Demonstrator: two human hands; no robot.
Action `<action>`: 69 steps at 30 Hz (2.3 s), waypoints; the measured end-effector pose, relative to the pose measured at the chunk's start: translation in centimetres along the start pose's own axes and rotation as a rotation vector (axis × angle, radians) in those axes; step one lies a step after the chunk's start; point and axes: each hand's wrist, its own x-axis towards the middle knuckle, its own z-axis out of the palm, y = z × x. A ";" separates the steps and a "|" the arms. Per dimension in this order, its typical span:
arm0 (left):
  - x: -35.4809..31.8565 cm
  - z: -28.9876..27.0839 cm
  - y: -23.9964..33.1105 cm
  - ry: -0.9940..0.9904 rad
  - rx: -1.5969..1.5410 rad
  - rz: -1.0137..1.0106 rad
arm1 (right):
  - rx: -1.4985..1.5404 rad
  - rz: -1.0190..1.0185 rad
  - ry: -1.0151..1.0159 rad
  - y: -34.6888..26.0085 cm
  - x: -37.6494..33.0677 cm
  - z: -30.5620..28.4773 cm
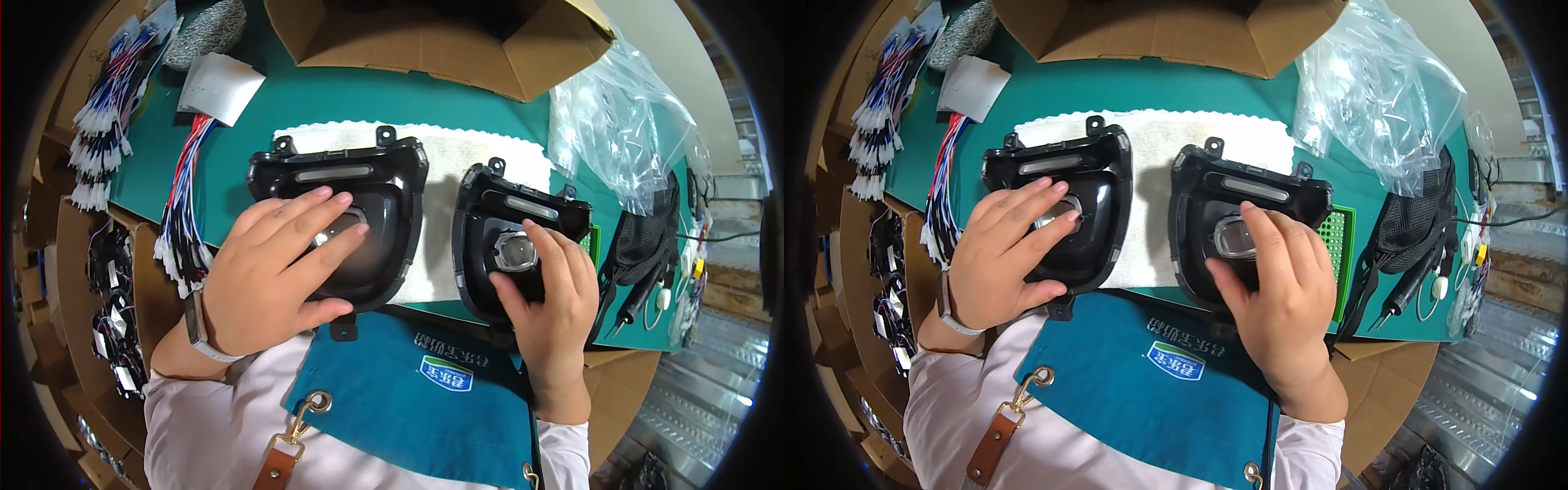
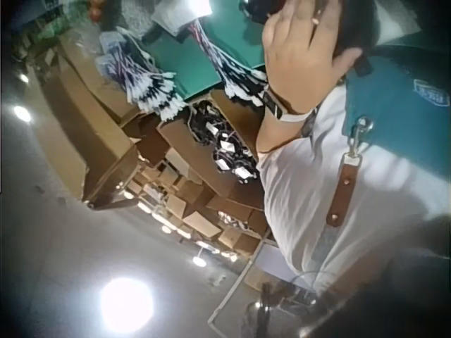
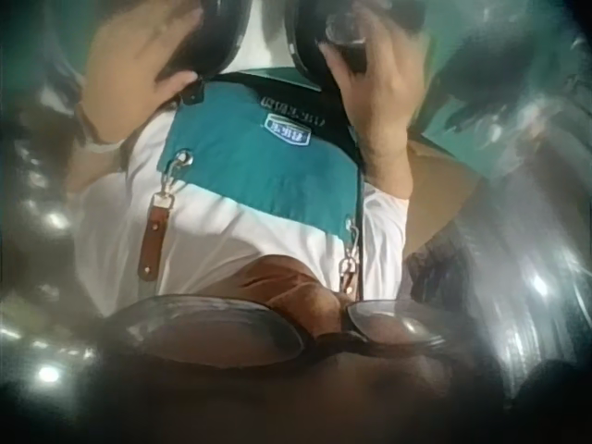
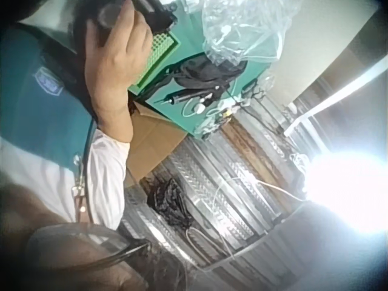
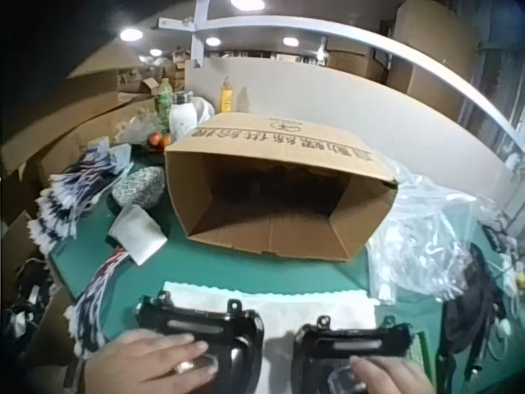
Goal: The person assembles black plastic electronic housings by inserting clear plastic lenses into the frames. They use a black handheld tool to press or secure components inside the housings. The person repeatedly handles the units, placing them into a cardboard box and retrieving them to continue the assembly process.
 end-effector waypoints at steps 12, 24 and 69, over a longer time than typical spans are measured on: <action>0.3 0.1 -0.2 0.000 0.028 0.040 | -0.066 0.069 -0.053 0.3 -0.2 -0.2; 0.4 0.0 0.4 0.021 -0.019 -0.015 | -0.070 0.000 -0.074 0.3 0.4 -0.1; -0.4 0.8 -1.1 0.020 0.007 0.029 | 0.074 -0.059 -0.163 0.5 -4.7 -1.3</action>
